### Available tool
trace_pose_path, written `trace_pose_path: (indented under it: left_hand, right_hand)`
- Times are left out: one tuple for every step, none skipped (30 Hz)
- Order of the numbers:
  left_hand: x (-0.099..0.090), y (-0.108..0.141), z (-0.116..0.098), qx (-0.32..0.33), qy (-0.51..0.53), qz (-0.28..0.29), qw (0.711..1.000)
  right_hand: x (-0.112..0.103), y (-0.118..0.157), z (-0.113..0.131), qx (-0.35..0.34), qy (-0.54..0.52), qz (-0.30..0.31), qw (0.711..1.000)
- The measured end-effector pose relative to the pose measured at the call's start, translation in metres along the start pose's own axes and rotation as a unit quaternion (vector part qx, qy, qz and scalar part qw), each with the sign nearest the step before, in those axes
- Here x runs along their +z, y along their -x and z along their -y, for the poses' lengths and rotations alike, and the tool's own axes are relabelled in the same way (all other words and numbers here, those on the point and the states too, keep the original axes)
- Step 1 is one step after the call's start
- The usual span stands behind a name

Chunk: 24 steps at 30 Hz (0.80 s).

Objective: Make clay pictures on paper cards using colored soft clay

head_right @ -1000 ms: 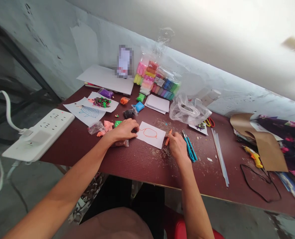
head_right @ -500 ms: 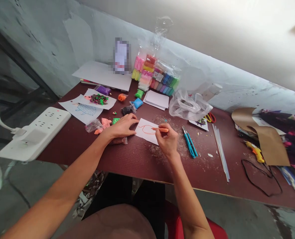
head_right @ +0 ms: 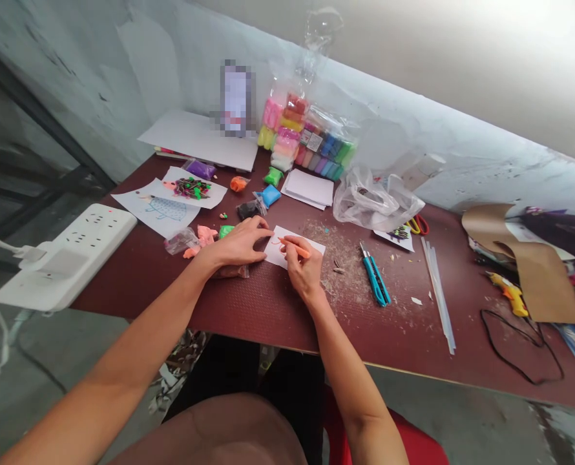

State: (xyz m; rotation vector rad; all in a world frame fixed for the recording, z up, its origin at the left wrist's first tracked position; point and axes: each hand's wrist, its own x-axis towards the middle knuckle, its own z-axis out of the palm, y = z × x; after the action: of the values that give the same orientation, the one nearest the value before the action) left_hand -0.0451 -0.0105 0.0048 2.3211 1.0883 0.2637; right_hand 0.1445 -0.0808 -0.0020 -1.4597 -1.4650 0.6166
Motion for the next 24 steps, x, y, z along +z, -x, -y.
trace_pose_path:
  left_hand:
    - [0.000, 0.000, 0.000, 0.004, -0.002, -0.001, 1.000]
    - [0.000, 0.000, 0.001, 0.008, -0.005, -0.002, 1.000]
    - [0.000, 0.001, 0.001, 0.011, -0.007, -0.002, 1.000]
    - [0.000, 0.001, 0.001, 0.012, -0.008, -0.001, 1.000]
    - [-0.001, 0.001, 0.001, 0.012, -0.008, 0.000, 1.000]
    - [-0.001, 0.001, 0.001, 0.011, -0.006, 0.002, 1.000]
    - [-0.002, 0.002, 0.001, 0.010, -0.004, 0.004, 1.000]
    - [-0.002, 0.002, 0.001, 0.008, -0.003, 0.006, 1.000]
    - [-0.002, 0.002, 0.001, 0.007, -0.002, 0.007, 1.000]
    - [-0.002, 0.002, 0.000, 0.007, -0.002, 0.007, 1.000]
    - [-0.003, 0.002, 0.000, 0.007, -0.003, 0.007, 1.000]
    - [-0.003, 0.002, 0.000, 0.008, -0.003, 0.006, 1.000]
    - [-0.003, 0.002, 0.000, 0.009, -0.003, 0.005, 1.000]
    - [-0.002, 0.002, 0.000, 0.009, -0.003, 0.005, 1.000]
    - [-0.002, 0.001, 0.000, 0.009, -0.003, 0.005, 1.000]
    - [-0.002, 0.001, 0.001, 0.007, -0.004, 0.006, 1.000]
    - [-0.002, 0.001, 0.001, 0.006, -0.005, 0.007, 1.000]
    - [-0.001, 0.001, 0.001, 0.005, -0.006, 0.007, 1.000]
    - [-0.001, 0.001, 0.002, 0.004, -0.007, 0.007, 1.000]
    - [-0.001, 0.001, 0.002, 0.004, -0.008, 0.006, 1.000]
    - [0.000, 0.000, 0.002, 0.005, -0.009, 0.005, 1.000]
    - [0.000, 0.000, 0.002, 0.005, -0.009, 0.004, 1.000]
    - [0.000, 0.000, 0.003, 0.005, -0.008, 0.003, 1.000]
    - [0.000, 0.000, 0.003, 0.005, -0.007, 0.004, 1.000]
  right_hand:
    - [0.001, 0.002, -0.001, 0.003, -0.001, 0.012, 1.000]
    - [0.002, 0.003, -0.001, 0.003, 0.005, 0.018, 1.000]
    - [0.002, 0.004, -0.001, -0.002, 0.016, 0.018, 1.000]
    - [0.003, 0.005, -0.001, -0.009, 0.028, 0.013, 0.999]
    - [0.004, 0.006, -0.001, -0.016, 0.039, 0.006, 0.999]
    - [0.005, 0.006, -0.001, -0.023, 0.046, -0.001, 0.999]
    - [0.006, 0.006, -0.001, -0.030, 0.050, -0.007, 0.998]
    - [0.007, 0.006, -0.002, -0.037, 0.049, -0.011, 0.998]
    - [0.007, 0.006, -0.002, -0.043, 0.048, -0.014, 0.998]
    - [0.008, 0.006, -0.003, -0.047, 0.047, -0.016, 0.998]
    - [0.008, 0.006, -0.003, -0.051, 0.047, -0.018, 0.997]
    - [0.009, 0.007, -0.004, -0.052, 0.047, -0.020, 0.997]
    - [0.010, 0.007, -0.005, -0.053, 0.048, -0.023, 0.997]
    - [0.010, 0.007, -0.005, -0.053, 0.049, -0.026, 0.997]
    - [0.010, 0.007, -0.006, -0.053, 0.051, -0.030, 0.997]
    - [0.011, 0.007, -0.006, -0.054, 0.052, -0.033, 0.997]
    - [0.011, 0.007, -0.006, -0.055, 0.053, -0.036, 0.996]
    - [0.011, 0.007, -0.005, -0.057, 0.054, -0.036, 0.996]
    - [0.011, 0.007, -0.005, -0.058, 0.053, -0.034, 0.996]
    - [0.012, 0.007, -0.005, -0.060, 0.051, -0.030, 0.996]
    - [0.012, 0.007, -0.004, -0.064, 0.047, -0.027, 0.996]
    - [0.012, 0.007, -0.005, -0.068, 0.042, -0.025, 0.996]
    - [0.012, 0.008, -0.005, -0.072, 0.037, -0.024, 0.996]
    - [0.012, 0.008, -0.005, -0.075, 0.033, -0.025, 0.996]
